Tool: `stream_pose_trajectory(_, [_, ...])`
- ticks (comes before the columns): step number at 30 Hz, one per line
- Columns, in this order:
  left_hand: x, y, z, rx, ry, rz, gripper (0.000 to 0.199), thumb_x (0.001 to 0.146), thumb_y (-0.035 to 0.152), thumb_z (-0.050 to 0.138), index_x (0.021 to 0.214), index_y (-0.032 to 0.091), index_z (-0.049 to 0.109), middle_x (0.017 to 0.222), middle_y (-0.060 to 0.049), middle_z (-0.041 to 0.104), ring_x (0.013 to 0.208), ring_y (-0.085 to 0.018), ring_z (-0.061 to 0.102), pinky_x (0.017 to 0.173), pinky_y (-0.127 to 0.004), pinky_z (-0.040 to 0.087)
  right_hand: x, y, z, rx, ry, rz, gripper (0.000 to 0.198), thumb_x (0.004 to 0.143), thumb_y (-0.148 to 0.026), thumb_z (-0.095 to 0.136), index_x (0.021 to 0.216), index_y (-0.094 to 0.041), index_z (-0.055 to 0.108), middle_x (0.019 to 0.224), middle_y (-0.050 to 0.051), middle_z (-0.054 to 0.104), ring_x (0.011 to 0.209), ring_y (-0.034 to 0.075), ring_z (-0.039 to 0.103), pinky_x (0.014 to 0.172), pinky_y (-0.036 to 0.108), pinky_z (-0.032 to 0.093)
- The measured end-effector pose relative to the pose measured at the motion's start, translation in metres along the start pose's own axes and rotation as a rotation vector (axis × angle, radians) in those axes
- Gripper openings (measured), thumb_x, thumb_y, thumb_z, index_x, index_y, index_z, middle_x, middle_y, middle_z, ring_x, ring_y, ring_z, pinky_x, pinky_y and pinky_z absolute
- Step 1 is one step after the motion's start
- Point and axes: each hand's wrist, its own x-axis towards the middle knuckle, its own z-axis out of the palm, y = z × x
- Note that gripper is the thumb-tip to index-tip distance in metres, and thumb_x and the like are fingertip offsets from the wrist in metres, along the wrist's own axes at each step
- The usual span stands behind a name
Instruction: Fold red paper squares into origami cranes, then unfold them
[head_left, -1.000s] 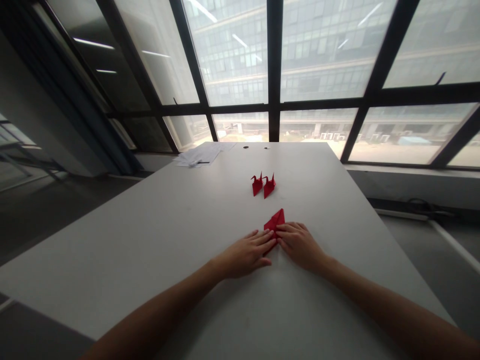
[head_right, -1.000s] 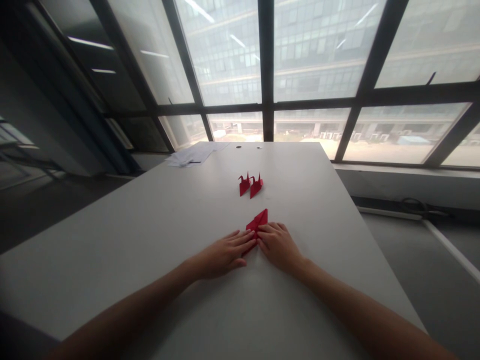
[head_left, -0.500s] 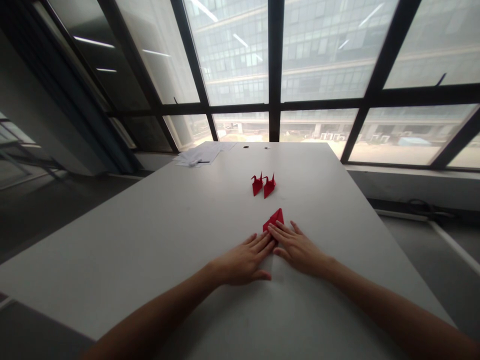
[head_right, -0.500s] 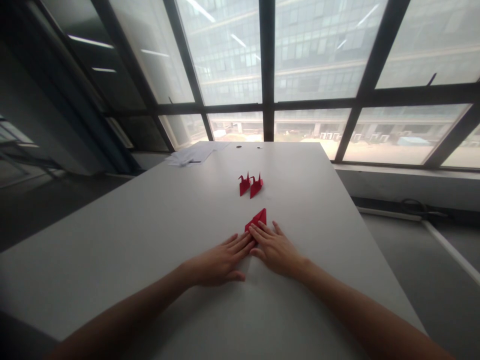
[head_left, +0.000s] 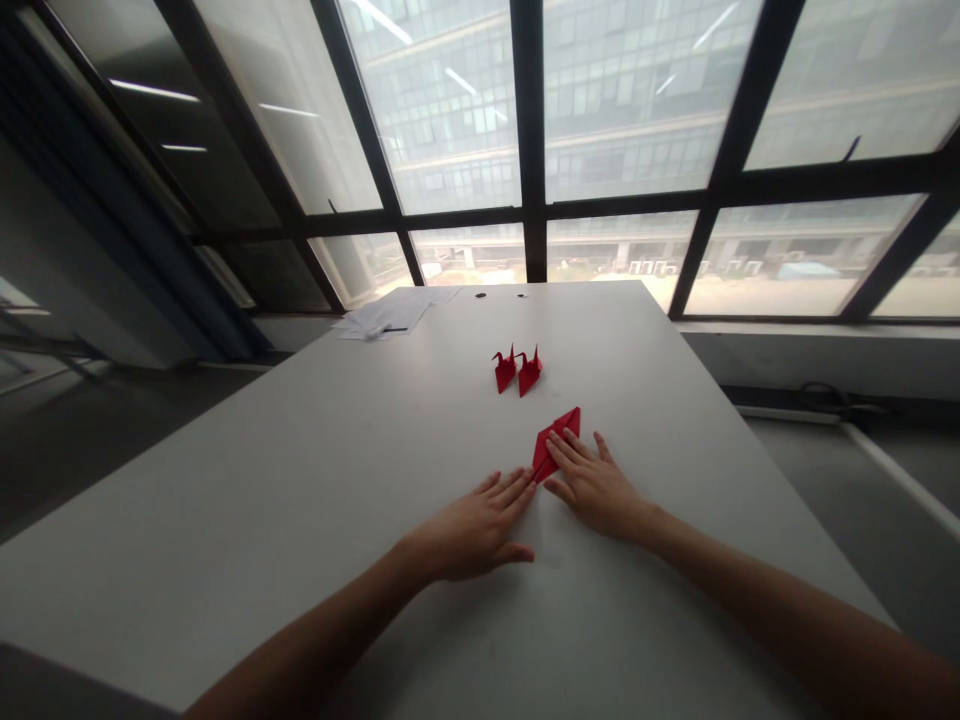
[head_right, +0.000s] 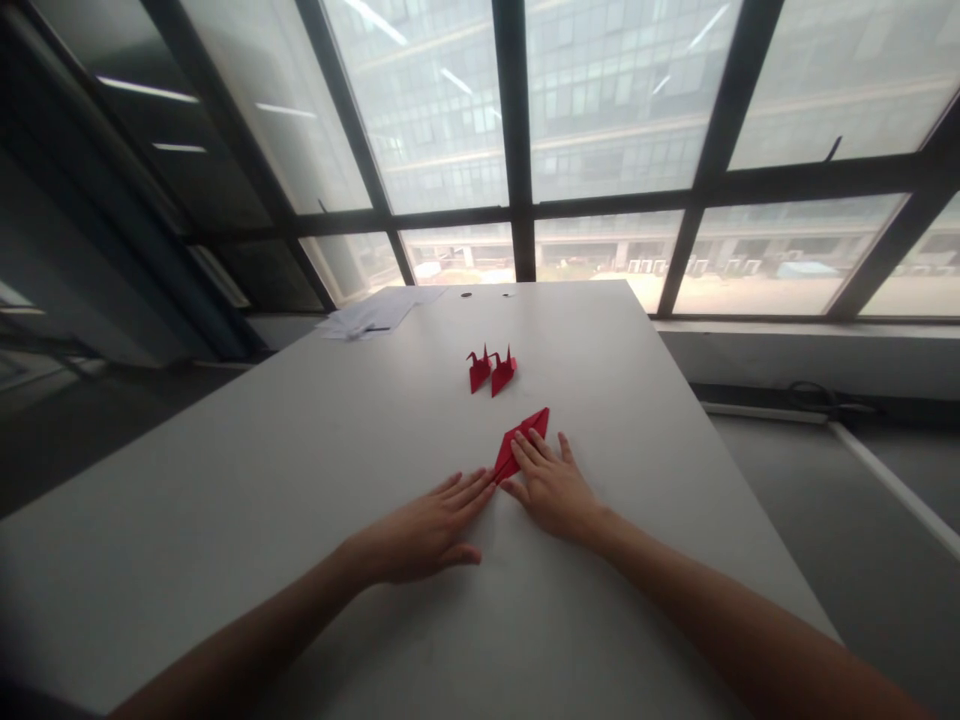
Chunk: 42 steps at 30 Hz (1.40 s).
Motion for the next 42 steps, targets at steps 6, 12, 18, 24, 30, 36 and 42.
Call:
stream_pose_trajectory(6, [0.012,-0.001,-0.007,-0.022,0.238,-0.091,0.044,0.103,0.040,0.040,0.143,0.022,0.048,0.144,-0.009,0.055,0.134,-0.022,0.050,0.115,-0.039,0.036,0.002,0.004,0.003,-0.013,-0.052,0.031,0.058,0.102,-0.042,0.029,0.154,-0.016,0.029,0.160,0.010,0.025,0.150,0.028,0.018,0.119,0.061,0.005])
stream_pose_trajectory(12, [0.024,-0.009,0.004,-0.017,0.390,-0.101,0.038,0.101,0.025,0.045,0.137,0.024,0.054,0.139,-0.005,0.059,0.131,-0.020,0.052,0.110,-0.037,0.043,0.003,0.004,0.004,-0.019,-0.079,0.046,0.058,0.100,-0.035,0.028,0.155,-0.015,0.027,0.161,0.007,0.023,0.151,0.026,0.015,0.119,0.061,0.003])
stream_pose_trajectory(18, [0.022,-0.006,0.011,0.122,0.238,-0.025,0.051,0.099,0.038,0.051,0.147,0.024,0.041,0.151,-0.007,0.046,0.141,-0.025,0.041,0.115,-0.044,0.035,0.002,0.004,0.005,-0.029,-0.062,0.042,0.058,0.099,-0.034,0.028,0.154,-0.015,0.029,0.160,0.008,0.025,0.150,0.027,0.016,0.119,0.062,0.003])
stream_pose_trajectory(24, [0.023,0.002,0.010,0.233,0.241,-0.008,0.049,0.098,0.040,0.052,0.141,0.017,0.046,0.148,-0.012,0.050,0.137,-0.028,0.045,0.113,-0.045,0.035,0.003,0.004,0.006,-0.028,-0.054,0.053,0.058,0.099,-0.034,0.029,0.154,-0.014,0.030,0.160,0.008,0.026,0.150,0.027,0.017,0.119,0.062,0.004])
stream_pose_trajectory(30, [0.031,0.007,0.006,0.269,0.272,0.013,0.034,0.099,0.031,0.050,0.126,0.012,0.057,0.138,-0.014,0.058,0.131,-0.026,0.052,0.112,-0.042,0.037,0.003,0.003,0.005,-0.020,-0.049,0.053,0.057,0.098,-0.032,0.031,0.153,-0.016,0.032,0.160,0.008,0.028,0.150,0.027,0.017,0.119,0.061,0.004])
stream_pose_trajectory(36, [0.033,0.008,0.009,0.279,0.332,0.016,0.034,0.097,0.027,0.052,0.127,0.012,0.057,0.136,-0.015,0.059,0.129,-0.025,0.054,0.110,-0.041,0.040,0.004,0.001,0.004,-0.026,-0.001,0.048,0.057,0.097,-0.027,0.035,0.153,-0.024,0.031,0.161,0.006,0.028,0.151,0.026,0.016,0.118,0.062,0.004])
stream_pose_trajectory(42, [0.031,0.006,0.014,0.279,0.330,0.015,0.036,0.097,0.027,0.052,0.128,0.011,0.057,0.139,-0.015,0.058,0.129,-0.025,0.054,0.110,-0.041,0.041,0.004,0.004,0.005,-0.014,-0.049,-0.061,0.052,0.102,-0.037,0.026,0.152,-0.022,0.035,0.159,0.006,0.031,0.150,0.023,0.017,0.120,0.057,0.003])
